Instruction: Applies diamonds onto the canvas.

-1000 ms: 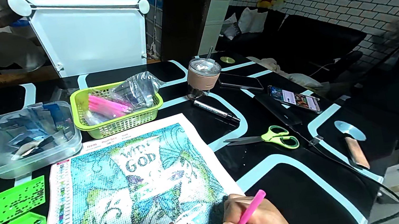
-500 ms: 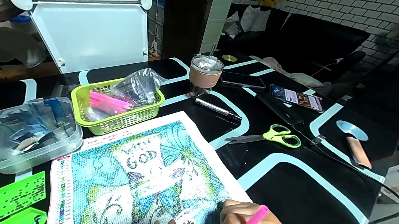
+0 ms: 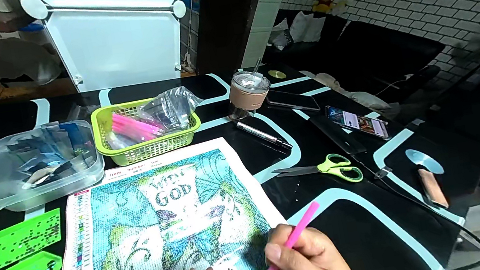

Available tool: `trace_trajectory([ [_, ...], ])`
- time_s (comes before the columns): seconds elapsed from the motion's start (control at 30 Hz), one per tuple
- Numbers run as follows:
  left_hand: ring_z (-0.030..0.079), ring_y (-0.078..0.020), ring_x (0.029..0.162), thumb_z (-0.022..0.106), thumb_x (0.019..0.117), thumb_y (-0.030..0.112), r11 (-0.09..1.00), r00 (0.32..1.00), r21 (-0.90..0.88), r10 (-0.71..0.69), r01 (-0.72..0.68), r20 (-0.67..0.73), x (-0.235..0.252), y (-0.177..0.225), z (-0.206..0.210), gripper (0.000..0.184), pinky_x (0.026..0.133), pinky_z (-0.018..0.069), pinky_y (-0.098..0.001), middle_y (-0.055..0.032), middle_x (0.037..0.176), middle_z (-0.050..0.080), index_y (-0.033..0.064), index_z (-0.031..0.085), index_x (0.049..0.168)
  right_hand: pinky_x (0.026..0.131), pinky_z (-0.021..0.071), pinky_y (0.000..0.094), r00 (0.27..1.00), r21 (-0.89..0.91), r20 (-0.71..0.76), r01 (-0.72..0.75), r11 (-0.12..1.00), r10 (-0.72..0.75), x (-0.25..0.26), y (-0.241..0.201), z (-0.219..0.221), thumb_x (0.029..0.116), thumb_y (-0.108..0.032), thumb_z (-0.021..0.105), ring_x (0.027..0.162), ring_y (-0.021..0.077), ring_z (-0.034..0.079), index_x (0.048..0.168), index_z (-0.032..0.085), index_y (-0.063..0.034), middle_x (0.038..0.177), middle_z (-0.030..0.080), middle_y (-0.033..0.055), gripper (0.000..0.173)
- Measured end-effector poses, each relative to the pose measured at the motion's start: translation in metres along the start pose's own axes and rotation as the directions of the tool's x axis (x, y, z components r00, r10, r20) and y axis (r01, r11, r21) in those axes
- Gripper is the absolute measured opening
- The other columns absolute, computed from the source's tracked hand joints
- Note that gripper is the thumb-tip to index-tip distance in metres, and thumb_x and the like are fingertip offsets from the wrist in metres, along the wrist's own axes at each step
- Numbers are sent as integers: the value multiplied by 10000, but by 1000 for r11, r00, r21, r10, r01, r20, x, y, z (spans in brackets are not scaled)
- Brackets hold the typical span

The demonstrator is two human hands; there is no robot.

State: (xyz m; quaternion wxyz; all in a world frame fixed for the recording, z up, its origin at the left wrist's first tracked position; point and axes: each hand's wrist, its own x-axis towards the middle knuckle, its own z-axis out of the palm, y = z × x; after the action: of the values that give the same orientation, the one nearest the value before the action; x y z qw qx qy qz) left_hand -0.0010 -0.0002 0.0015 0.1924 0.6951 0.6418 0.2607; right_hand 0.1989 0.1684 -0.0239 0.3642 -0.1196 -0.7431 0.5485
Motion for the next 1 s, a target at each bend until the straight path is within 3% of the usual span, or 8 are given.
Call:
trace_trajectory([
  [0.1, 579, -416, 1324, 696, 952, 416, 1000, 1000, 0, -7, 7, 1, 0, 1, 0, 464, 1081, 455, -572, -174, 1401, 643, 69, 717, 1260, 620, 541, 157, 986, 20, -108, -125, 992, 127, 10, 0, -2, 1062, -186, 551, 691, -19, 642, 937, 673, -105, 790, 687, -66, 193],
  [0.23, 584, -417, 1317, 703, 947, 404, 1000, 1000, 0, -9, 9, -4, 0, 1, 0, 457, 1073, 461, -568, -173, 1400, 644, 69, 719, 1257, 596, 534, 152, 969, 67, -49, -240, 968, 243, 15, -8, -8, 1051, -190, 576, 680, -15, 650, 948, 692, -118, 804, 708, -68, 170],
  [0.37, 588, -415, 1314, 699, 951, 409, 1000, 1000, 4, 1, -1, -9, -1, 1, 1, 457, 1070, 467, -564, -176, 1391, 649, 66, 718, 1252, 664, 544, 171, 993, -26, 104, -54, 998, 56, 5, -14, -2, 1064, -171, 566, 712, -9, 639, 940, 653, -34, 775, 670, -3, 204],
  [0.5, 585, -416, 1318, 701, 951, 406, 1000, 1000, -1, 1, -1, -4, 0, 0, 1, 450, 1073, 466, -565, -176, 1388, 651, 74, 718, 1254, 710, 476, 212, 982, -206, 168, 126, 971, -92, 1, -10, 7, 1053, -151, 562, 687, 86, 578, 854, 628, 8, 708, 602, 83, 263],
  [0.8, 585, -412, 1319, 706, 947, 398, 1000, 1000, 1, 0, 0, -9, -1, 0, 1, 443, 1072, 467, -565, -172, 1394, 648, 76, 720, 1251, 663, 486, 184, 987, -222, 137, 117, 968, -88, 3, -3, 9, 1065, -157, 543, 665, 57, 578, 900, 622, -1, 718, 604, 69, 240],
  [1.0, 591, -411, 1311, 705, 947, 408, 1000, 1000, -6, -1, 1, -9, 0, 0, 2, 450, 1068, 468, -568, -173, 1393, 649, 78, 720, 1252, 690, 470, 205, 973, -199, 188, 168, 965, -131, 2, -6, 6, 1059, -166, 549, 663, 87, 566, 829, 613, -4, 681, 578, 75, 288],
])
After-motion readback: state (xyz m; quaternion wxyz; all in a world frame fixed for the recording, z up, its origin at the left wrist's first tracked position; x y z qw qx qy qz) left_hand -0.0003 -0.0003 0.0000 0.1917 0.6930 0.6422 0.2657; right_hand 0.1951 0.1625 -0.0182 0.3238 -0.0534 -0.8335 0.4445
